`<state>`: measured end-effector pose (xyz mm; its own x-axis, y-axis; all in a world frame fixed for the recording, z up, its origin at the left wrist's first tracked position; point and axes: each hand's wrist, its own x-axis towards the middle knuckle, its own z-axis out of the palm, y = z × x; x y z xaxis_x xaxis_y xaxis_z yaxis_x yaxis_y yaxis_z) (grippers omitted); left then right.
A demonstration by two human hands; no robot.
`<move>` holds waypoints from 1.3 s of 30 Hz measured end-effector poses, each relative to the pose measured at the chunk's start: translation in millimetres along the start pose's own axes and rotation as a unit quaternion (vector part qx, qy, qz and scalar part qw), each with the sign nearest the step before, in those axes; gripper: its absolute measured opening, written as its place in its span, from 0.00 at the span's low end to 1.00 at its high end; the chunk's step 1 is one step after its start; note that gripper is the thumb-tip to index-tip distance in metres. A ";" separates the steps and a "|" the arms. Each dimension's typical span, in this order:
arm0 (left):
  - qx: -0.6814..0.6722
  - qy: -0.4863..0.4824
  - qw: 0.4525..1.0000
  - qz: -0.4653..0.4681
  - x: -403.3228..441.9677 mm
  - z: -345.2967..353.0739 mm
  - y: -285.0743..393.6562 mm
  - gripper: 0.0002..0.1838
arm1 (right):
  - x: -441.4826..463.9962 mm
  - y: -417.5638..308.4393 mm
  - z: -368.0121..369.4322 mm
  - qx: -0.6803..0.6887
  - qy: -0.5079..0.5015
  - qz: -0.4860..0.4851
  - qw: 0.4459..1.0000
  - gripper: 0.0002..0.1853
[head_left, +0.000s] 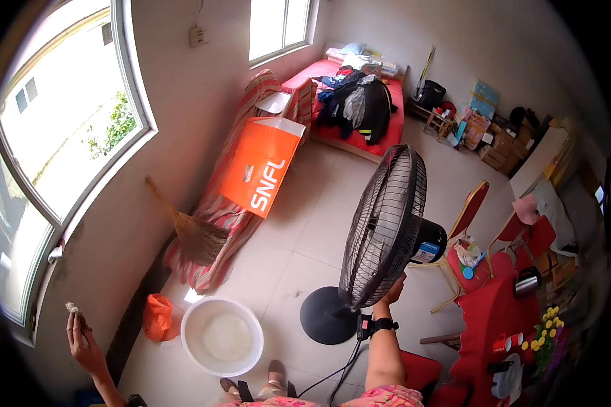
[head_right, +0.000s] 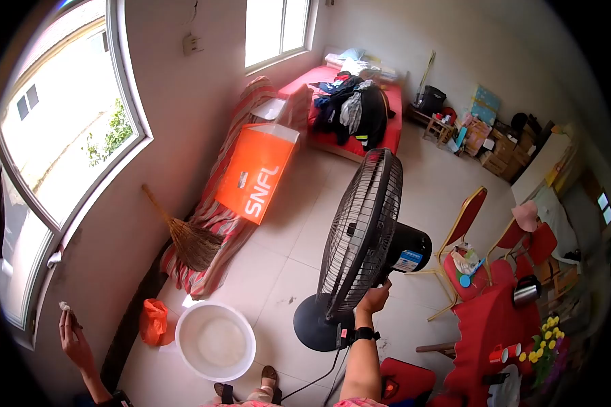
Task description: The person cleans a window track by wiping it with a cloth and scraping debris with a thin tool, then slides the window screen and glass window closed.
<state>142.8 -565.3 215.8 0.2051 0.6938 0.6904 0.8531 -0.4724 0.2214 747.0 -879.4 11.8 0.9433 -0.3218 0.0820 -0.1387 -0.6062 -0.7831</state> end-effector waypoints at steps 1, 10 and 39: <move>0.005 -0.001 1.000 -0.007 -2.0 -2.2 -0.2 0.16 | 8.4 17.2 11.7 0.075 0.004 0.008 0.997 0.25; 0.039 0.018 0.999 0.002 -12.5 -5.7 -12.2 0.16 | 0.7 21.8 -18.5 0.235 -0.031 0.050 0.970 0.14; -0.104 -0.050 0.992 0.044 4.9 49.6 24.0 0.16 | -115.5 116.7 -142.4 0.052 -0.148 0.023 0.987 0.11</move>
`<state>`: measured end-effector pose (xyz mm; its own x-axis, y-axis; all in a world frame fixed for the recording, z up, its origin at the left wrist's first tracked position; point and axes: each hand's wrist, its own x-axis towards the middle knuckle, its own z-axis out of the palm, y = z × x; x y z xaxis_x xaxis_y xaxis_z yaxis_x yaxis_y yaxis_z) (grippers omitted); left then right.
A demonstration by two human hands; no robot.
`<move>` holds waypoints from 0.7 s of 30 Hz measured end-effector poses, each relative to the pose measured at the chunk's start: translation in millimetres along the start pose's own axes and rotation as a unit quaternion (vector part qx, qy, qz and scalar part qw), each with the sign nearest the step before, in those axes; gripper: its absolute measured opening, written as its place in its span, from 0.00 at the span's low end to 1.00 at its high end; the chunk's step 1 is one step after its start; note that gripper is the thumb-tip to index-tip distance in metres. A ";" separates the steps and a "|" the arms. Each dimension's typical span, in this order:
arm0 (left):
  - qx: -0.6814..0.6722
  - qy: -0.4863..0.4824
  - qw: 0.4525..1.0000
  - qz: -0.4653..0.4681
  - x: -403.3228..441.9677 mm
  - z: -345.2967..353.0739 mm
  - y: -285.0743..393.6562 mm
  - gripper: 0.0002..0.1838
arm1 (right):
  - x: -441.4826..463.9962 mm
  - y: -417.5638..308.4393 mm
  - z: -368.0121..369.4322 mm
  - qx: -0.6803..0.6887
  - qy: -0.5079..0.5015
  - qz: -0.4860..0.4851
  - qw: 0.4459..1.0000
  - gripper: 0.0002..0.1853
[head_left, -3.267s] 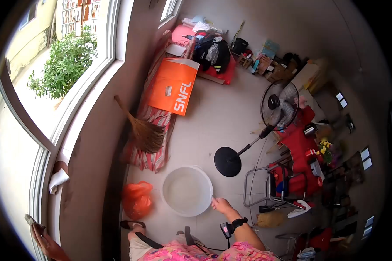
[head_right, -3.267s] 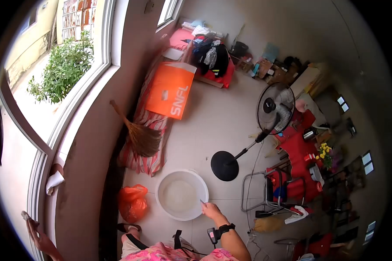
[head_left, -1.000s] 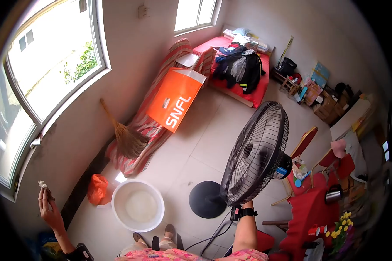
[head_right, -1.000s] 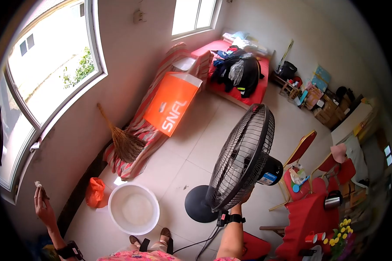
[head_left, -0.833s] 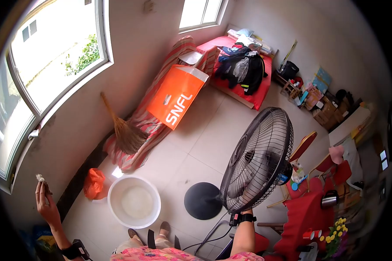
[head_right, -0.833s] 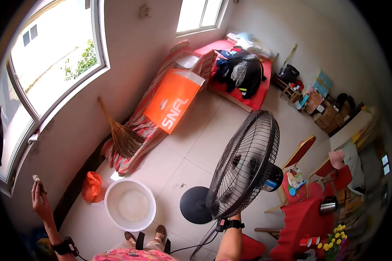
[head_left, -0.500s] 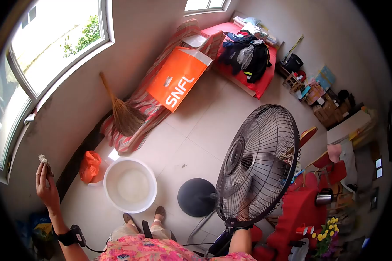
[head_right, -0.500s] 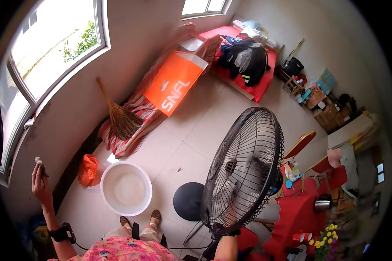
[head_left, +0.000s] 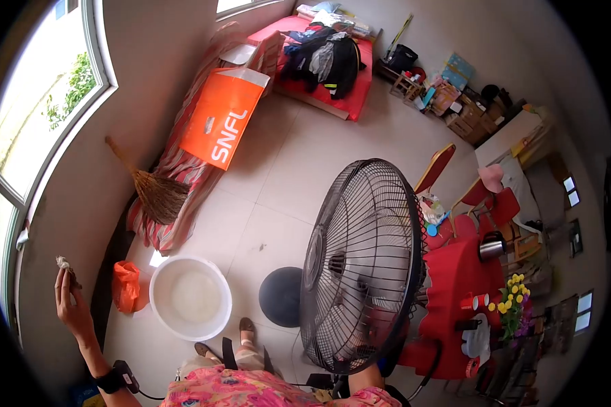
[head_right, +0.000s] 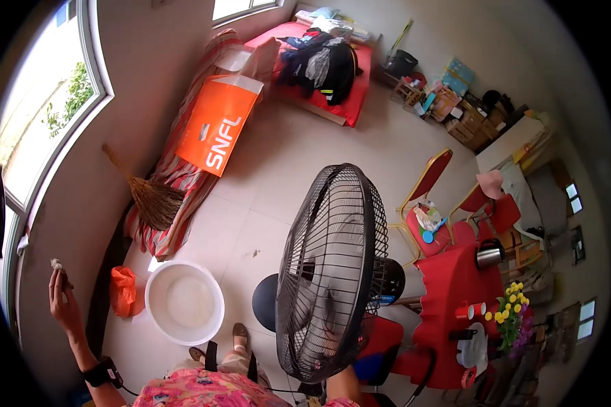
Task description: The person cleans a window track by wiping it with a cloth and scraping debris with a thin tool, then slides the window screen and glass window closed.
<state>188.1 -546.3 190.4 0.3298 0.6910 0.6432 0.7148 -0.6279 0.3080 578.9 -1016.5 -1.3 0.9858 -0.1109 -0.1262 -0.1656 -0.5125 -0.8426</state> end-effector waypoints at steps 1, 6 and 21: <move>-0.006 -0.001 1.000 0.007 1.8 2.0 -1.5 0.16 | -5.2 1.8 -1.4 -0.005 -0.001 0.002 1.000 0.11; 0.019 -0.013 0.999 0.036 5.0 8.2 -1.1 0.16 | -21.7 6.7 -11.4 -0.032 -0.006 0.004 0.999 0.10; -0.058 0.050 0.997 -0.026 3.4 -10.6 -56.0 0.16 | -24.5 -5.9 -29.4 -0.107 0.022 -0.036 0.993 0.09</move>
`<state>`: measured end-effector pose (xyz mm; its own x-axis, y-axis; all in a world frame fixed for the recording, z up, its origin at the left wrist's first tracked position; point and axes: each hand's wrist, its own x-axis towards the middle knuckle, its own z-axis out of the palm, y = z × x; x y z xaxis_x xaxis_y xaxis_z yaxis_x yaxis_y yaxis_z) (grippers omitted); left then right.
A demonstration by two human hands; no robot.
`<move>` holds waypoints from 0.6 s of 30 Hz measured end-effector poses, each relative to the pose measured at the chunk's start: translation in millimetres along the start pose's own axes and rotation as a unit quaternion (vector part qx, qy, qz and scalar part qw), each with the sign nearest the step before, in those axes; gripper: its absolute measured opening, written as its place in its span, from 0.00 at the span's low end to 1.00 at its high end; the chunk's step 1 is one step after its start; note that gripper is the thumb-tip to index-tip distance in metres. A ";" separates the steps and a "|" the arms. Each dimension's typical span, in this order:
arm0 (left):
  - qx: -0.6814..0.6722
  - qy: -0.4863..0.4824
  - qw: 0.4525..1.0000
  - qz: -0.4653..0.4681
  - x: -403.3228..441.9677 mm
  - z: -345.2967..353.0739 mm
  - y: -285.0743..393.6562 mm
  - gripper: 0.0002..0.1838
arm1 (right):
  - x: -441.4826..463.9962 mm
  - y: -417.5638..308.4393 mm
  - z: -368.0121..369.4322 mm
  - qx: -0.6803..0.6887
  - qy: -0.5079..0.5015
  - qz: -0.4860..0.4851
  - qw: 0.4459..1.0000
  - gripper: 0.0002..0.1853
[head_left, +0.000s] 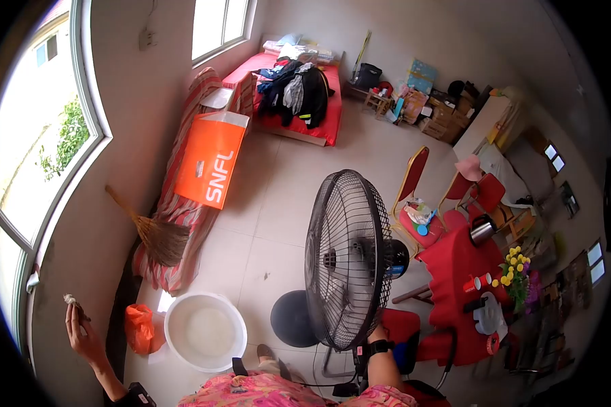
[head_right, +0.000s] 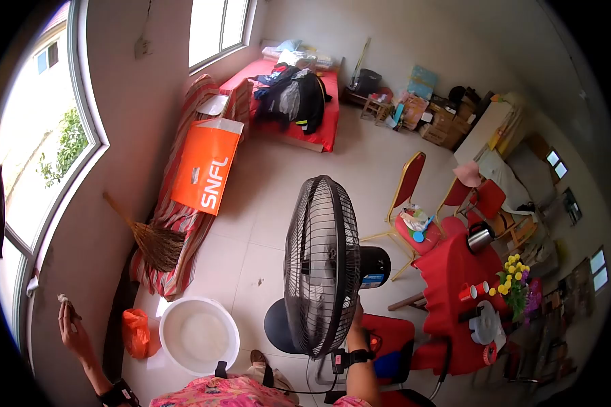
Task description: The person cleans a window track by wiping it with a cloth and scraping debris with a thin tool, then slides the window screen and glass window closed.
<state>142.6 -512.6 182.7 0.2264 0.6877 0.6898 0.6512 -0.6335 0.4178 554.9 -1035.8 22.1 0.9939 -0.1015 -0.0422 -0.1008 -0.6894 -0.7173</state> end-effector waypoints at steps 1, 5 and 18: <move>-0.021 -0.004 0.999 -0.037 -2.4 -2.8 -9.0 0.16 | 0.4 -2.5 -5.3 -0.008 0.014 -0.004 1.000 0.09; -0.022 0.022 1.000 -0.002 -12.1 -5.4 -46.7 0.18 | 20.5 -11.5 -35.0 0.016 0.166 -0.045 0.985 0.09; 0.002 0.117 0.993 -0.023 3.4 -46.0 19.1 0.15 | 107.3 -160.1 -90.9 -0.037 0.163 -0.345 0.924 0.09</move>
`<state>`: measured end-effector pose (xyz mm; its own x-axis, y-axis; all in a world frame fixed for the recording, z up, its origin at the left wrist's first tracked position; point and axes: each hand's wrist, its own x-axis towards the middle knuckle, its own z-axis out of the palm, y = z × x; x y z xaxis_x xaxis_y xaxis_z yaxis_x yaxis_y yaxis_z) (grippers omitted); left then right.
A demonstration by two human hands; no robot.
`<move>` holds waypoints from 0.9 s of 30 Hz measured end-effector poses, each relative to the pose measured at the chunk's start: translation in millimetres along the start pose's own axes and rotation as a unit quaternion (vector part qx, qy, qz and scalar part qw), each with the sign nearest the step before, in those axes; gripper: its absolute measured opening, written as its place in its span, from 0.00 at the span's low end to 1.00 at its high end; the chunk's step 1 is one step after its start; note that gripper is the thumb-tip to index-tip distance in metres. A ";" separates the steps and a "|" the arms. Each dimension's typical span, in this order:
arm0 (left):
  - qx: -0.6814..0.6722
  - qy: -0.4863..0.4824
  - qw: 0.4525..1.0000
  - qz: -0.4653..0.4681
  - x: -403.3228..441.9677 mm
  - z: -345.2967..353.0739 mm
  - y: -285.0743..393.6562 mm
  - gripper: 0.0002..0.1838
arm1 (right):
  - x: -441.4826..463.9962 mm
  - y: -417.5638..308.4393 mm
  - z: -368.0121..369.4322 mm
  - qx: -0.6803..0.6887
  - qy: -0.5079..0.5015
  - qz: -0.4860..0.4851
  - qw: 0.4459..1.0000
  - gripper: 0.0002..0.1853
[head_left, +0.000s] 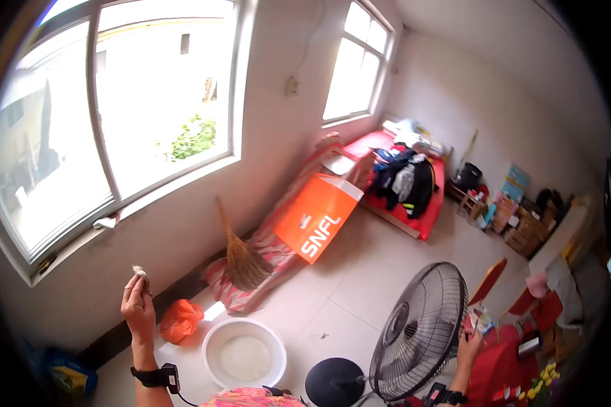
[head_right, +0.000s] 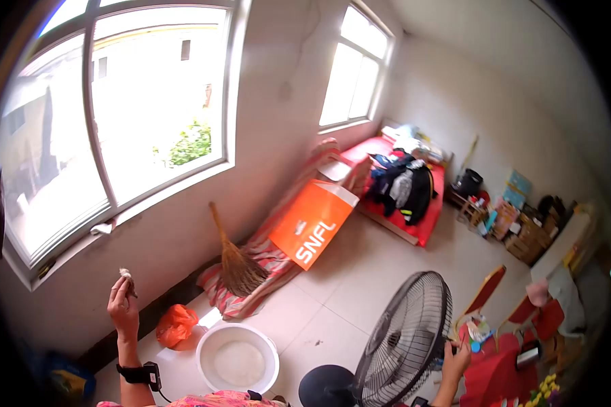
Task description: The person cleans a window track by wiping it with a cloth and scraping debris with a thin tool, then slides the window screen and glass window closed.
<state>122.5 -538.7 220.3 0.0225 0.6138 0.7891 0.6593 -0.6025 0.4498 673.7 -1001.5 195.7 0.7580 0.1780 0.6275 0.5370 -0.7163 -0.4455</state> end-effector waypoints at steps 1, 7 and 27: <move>0.016 0.014 1.000 0.007 0.0 -6.1 -4.2 0.14 | 1.6 -4.8 -3.0 -0.019 -0.011 0.007 1.000 0.08; 0.076 0.046 0.995 -0.049 -17.6 -44.5 -26.9 0.14 | -6.6 -52.0 -21.9 0.099 0.048 -0.057 0.992 0.08; 0.075 0.022 0.996 -0.039 -7.2 -45.1 -22.6 0.15 | -38.2 -50.8 -20.4 -0.076 0.081 -0.131 0.985 0.11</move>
<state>73.6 -552.6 223.3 -0.0652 0.6308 0.7732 0.7626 -0.4683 0.4463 609.9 -985.7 207.3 0.5249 0.2691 0.8075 0.6354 -0.7551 -0.1614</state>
